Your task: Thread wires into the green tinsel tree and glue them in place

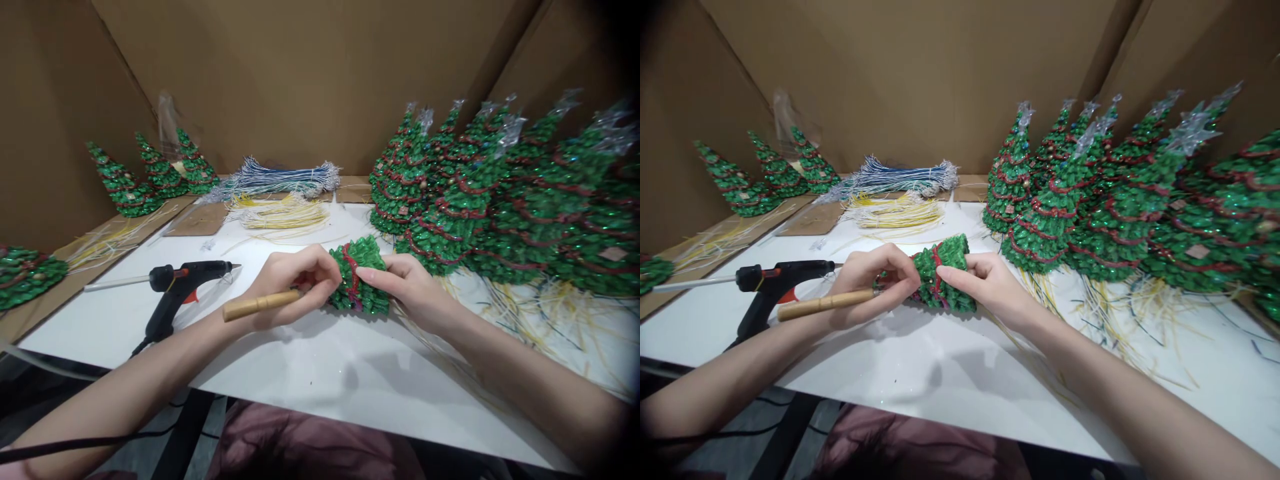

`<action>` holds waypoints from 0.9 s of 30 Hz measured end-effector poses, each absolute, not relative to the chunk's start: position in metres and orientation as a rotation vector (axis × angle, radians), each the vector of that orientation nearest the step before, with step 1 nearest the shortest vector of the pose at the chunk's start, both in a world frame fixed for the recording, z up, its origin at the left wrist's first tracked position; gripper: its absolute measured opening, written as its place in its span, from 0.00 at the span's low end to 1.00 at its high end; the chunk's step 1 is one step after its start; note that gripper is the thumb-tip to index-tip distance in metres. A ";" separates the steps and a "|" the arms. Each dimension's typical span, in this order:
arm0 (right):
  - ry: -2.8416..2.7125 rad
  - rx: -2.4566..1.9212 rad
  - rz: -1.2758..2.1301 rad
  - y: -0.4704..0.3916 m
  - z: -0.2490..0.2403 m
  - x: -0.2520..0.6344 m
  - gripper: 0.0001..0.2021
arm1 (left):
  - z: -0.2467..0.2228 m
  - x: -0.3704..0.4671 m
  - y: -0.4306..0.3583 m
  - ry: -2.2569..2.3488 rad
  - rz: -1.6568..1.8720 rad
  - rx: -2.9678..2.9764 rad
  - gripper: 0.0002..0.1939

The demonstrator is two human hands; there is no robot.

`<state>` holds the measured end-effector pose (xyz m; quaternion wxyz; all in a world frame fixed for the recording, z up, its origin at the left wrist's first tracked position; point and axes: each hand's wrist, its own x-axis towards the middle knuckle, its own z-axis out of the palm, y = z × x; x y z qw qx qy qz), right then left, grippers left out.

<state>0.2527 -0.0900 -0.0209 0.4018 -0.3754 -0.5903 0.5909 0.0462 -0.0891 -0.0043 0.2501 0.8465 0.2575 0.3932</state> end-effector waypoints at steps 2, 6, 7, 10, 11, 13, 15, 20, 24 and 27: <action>-1.503 -1.003 1.446 -0.092 -0.018 0.250 0.16 | -0.005 0.046 -0.089 0.711 1.065 2.336 0.03; -1.525 -1.021 1.423 -0.094 -0.016 0.246 0.17 | -0.011 0.045 -0.087 0.637 1.107 2.263 0.04; -1.516 -1.018 1.421 -0.094 -0.017 0.246 0.17 | -0.013 0.045 -0.087 0.610 1.127 2.221 0.04; -1.452 -0.987 1.475 -0.094 -0.020 0.248 0.17 | -0.017 0.045 -0.087 0.560 1.185 2.116 0.05; -1.421 -0.967 1.517 -0.093 -0.021 0.250 0.15 | -0.017 0.046 -0.088 0.551 1.201 2.099 0.05; -1.354 -0.929 1.586 -0.093 -0.021 0.251 0.13 | -0.017 0.047 -0.089 0.540 1.221 2.089 0.06; -1.303 -0.913 1.659 -0.092 -0.019 0.252 0.11 | -0.017 0.050 -0.090 0.528 1.230 2.103 0.06; -1.236 -0.847 1.774 -0.091 -0.013 0.251 0.11 | -0.016 0.055 -0.092 0.517 1.228 2.157 0.09; -1.208 -0.848 1.792 -0.091 -0.011 0.250 0.11 | -0.015 0.057 -0.093 0.521 1.225 2.163 0.10; -1.217 -0.858 1.791 -0.092 -0.011 0.250 0.12 | -0.015 0.058 -0.094 0.528 1.229 2.153 0.10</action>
